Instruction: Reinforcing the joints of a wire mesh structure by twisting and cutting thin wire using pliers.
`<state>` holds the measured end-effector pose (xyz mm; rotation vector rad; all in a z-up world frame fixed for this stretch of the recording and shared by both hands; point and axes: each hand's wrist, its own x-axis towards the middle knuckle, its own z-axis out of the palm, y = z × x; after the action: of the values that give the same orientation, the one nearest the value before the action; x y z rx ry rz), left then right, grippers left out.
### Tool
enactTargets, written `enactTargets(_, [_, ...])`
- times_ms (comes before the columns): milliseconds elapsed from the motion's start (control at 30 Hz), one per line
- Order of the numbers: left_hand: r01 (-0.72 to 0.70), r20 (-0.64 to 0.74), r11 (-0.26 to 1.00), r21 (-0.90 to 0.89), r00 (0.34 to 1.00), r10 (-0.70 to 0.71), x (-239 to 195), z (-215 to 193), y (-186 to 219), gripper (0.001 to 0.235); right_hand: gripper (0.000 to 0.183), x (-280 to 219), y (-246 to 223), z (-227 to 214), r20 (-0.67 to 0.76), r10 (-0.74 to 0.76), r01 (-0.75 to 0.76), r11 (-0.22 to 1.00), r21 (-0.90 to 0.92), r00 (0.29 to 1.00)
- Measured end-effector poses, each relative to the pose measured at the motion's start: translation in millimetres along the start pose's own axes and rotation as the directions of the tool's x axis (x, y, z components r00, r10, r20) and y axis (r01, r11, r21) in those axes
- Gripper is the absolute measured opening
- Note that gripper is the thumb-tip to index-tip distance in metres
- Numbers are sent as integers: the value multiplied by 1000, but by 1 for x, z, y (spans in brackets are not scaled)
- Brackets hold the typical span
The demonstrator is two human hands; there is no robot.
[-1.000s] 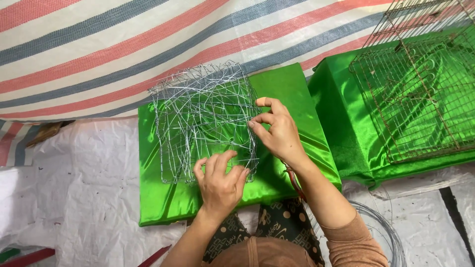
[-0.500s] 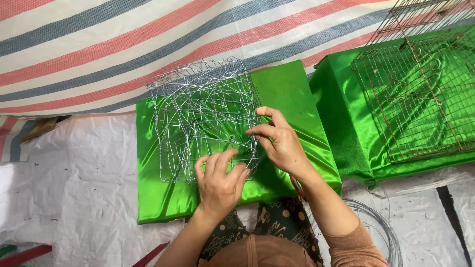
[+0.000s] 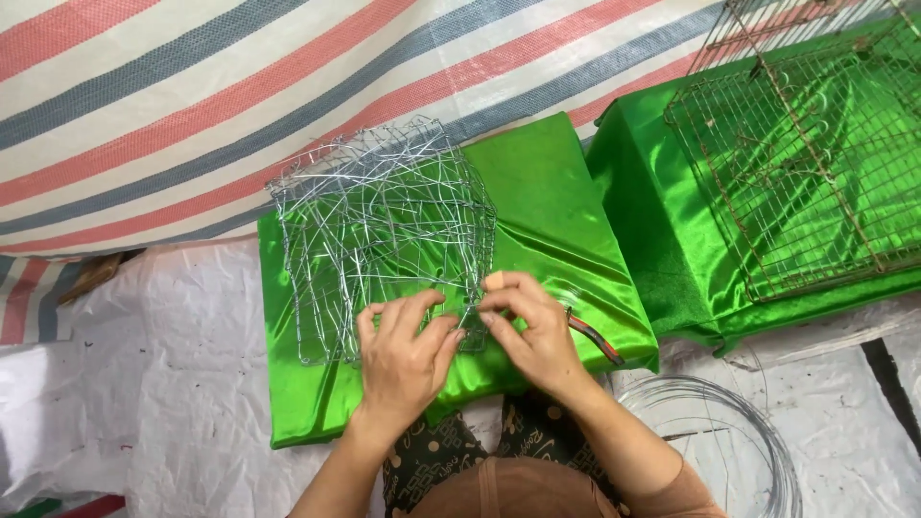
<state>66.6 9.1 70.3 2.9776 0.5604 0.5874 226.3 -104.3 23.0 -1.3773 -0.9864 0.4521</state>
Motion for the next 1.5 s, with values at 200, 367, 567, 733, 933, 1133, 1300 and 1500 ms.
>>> enactTargets(200, [24,-6,999,-31,1000,-25,1,-5,5,15,8,-39,53,-27,-25,-6,-11,758,-652,1000])
enactTargets(367, [10,12,999,-50,1000,-9,1,-6,3,16,35,-78,108,-38,-60,335,-203,410,-889,940])
enactTargets(567, [-9,41,995,-95,999,13,1,-6,-1,18,36,-91,127,-37,-77,334,-212,387,-898,939])
enactTargets(733, [-12,35,992,-129,999,17,0,-6,-1,17,26,-87,126,-39,-38,389,-203,393,-897,920])
enactTargets(933, [16,35,992,-126,999,-11,1,-8,3,17,17,-98,130,-68,-105,570,-504,607,-614,815])
enactTargets(1133, [48,19,994,-93,999,-47,6,-12,9,18,79,-101,77,-75,480,294,-561,371,740,827])
enactTargets(1300, [40,-11,995,-87,999,-41,4,-4,9,14,10,-86,18,-59,519,457,-685,578,444,722])
enactTargets(1500, [13,-26,995,-98,1000,-15,5,-14,21,13,19,-52,-16,-80,544,495,-606,795,31,677])
